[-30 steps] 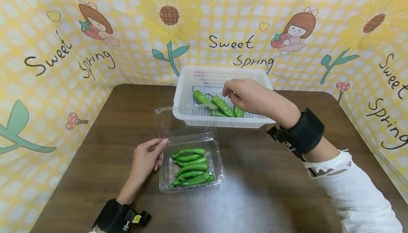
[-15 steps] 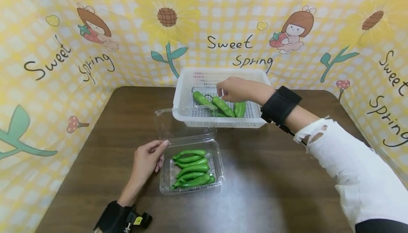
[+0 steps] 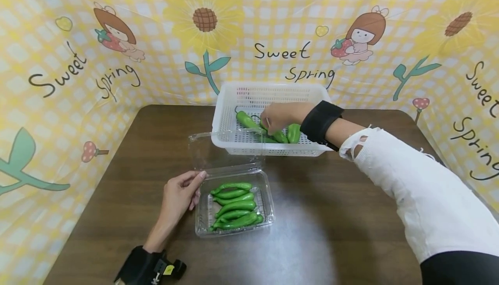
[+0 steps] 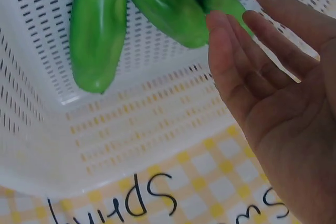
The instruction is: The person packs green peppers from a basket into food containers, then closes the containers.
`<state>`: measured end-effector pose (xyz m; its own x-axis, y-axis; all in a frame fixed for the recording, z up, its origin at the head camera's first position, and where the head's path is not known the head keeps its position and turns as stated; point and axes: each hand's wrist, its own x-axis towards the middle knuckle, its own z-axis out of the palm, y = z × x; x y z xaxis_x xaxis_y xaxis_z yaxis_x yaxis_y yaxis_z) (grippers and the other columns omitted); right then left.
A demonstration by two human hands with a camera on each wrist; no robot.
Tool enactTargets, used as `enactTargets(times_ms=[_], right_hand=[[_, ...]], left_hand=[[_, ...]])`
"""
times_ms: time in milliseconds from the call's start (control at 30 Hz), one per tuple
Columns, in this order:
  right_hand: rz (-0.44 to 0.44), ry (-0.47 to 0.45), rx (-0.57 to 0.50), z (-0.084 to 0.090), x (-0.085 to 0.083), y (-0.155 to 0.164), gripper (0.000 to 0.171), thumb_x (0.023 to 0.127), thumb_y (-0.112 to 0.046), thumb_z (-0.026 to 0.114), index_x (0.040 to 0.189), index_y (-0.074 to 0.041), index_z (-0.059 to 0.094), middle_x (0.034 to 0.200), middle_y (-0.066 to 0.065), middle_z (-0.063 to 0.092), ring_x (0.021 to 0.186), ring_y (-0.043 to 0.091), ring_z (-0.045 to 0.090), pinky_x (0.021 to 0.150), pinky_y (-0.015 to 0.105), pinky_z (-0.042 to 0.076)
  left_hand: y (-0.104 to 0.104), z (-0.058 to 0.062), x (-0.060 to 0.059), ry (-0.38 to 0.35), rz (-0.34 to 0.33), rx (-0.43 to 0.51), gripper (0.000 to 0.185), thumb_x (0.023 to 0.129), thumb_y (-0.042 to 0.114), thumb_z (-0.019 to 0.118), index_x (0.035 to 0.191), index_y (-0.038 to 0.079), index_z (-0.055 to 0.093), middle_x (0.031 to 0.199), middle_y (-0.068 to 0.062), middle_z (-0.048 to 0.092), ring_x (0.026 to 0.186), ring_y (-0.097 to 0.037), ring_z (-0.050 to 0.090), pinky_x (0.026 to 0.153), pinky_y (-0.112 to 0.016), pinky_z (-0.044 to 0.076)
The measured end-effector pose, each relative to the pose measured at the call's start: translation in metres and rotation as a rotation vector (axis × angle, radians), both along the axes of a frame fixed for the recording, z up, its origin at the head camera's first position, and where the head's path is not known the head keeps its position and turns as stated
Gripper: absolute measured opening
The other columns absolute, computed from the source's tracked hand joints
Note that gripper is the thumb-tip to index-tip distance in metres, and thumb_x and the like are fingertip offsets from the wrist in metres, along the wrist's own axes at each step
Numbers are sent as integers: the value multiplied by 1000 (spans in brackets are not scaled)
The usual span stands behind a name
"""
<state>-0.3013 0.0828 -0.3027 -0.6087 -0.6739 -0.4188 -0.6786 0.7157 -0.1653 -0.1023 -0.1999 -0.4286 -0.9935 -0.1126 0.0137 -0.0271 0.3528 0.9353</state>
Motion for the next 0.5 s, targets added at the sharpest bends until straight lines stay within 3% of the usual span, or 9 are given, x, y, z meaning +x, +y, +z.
enactTargets(times_ms=[267, 500], right_hand=[[-62, -98, 59, -19, -5, -4, 30, 92, -20, 70, 119, -10, 63, 122, 9, 64, 94, 23, 65, 83, 33, 54], [-58, -139, 38, -28, -10, -6, 19, 92, -15, 71, 110, -9, 65, 111, 8, 66, 90, 26, 68, 75, 31, 53]], left_hand=[[-1, -1, 0, -3, 2, 2, 31, 95, 44, 65, 104, 16, 75, 57, -6, 58, 37, -19, 49, 35, -32, 44], [-2, -1, 0, -18, 6, 3, 30, 95, 44, 65, 104, 17, 75, 58, -7, 58, 38, -18, 50, 36, -32, 45]])
